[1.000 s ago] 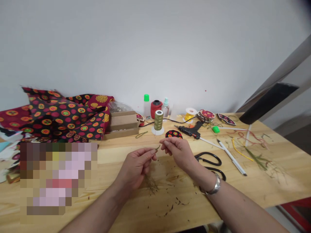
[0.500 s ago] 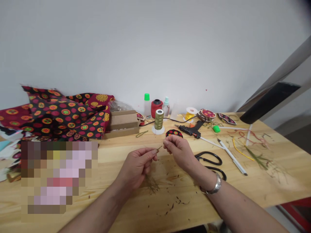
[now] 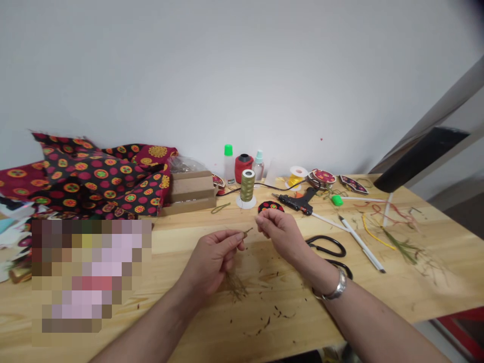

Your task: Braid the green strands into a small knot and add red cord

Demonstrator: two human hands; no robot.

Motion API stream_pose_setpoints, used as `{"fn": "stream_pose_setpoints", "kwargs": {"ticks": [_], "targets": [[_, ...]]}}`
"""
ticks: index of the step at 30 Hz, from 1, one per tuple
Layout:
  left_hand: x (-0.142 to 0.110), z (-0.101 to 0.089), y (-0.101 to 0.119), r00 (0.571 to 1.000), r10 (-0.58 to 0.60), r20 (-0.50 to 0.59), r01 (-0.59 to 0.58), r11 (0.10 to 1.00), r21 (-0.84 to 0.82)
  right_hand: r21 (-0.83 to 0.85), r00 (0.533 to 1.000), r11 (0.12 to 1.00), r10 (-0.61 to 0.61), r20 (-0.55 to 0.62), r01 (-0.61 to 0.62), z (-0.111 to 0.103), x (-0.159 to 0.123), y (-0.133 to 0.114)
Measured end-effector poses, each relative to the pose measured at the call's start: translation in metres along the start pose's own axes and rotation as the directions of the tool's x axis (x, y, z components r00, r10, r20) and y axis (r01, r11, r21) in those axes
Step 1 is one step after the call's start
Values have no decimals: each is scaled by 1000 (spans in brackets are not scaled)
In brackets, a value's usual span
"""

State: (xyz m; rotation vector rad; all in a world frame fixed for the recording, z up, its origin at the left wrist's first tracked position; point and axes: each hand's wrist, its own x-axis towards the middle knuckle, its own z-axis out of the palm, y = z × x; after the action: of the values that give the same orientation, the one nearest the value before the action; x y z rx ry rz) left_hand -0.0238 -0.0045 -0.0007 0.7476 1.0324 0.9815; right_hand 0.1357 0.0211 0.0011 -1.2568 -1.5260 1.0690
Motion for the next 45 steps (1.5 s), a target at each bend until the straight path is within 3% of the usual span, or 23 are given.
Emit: {"fn": "stream_pose_setpoints", "kwargs": {"ticks": [3, 9, 22, 29, 35, 39, 45], "targets": [[0, -1, -1, 1000, 1, 2, -1, 1000, -5, -9, 1000, 1000, -12, -11, 12, -4, 2, 1], [0, -2, -1, 1000, 1, 11, -2, 1000, 5, -27, 986, 1000, -1, 168, 6, -1, -2, -4], [0, 0, -1, 1000, 4, -22, -3, 1000, 20, 15, 999, 999, 31, 36, -31, -1, -1, -1], [1, 0, 0, 999, -7, -45, 8, 1000, 22, 228, 996, 973, 39, -85, -18, -10, 3, -5], [-1, 1, 1, 1000, -10, -23, 11, 1000, 3, 139, 987, 990, -37, 159, 15, -2, 0, -2], [-1, 1, 2, 1000, -11, -24, 11, 1000, -3, -27, 989, 993, -115, 95, 118, 0, -2, -2], [-1, 2, 4, 999, -22, -36, 23, 1000, 15, -54, 995, 994, -97, 34, 99, -2, 0, -1]]}}
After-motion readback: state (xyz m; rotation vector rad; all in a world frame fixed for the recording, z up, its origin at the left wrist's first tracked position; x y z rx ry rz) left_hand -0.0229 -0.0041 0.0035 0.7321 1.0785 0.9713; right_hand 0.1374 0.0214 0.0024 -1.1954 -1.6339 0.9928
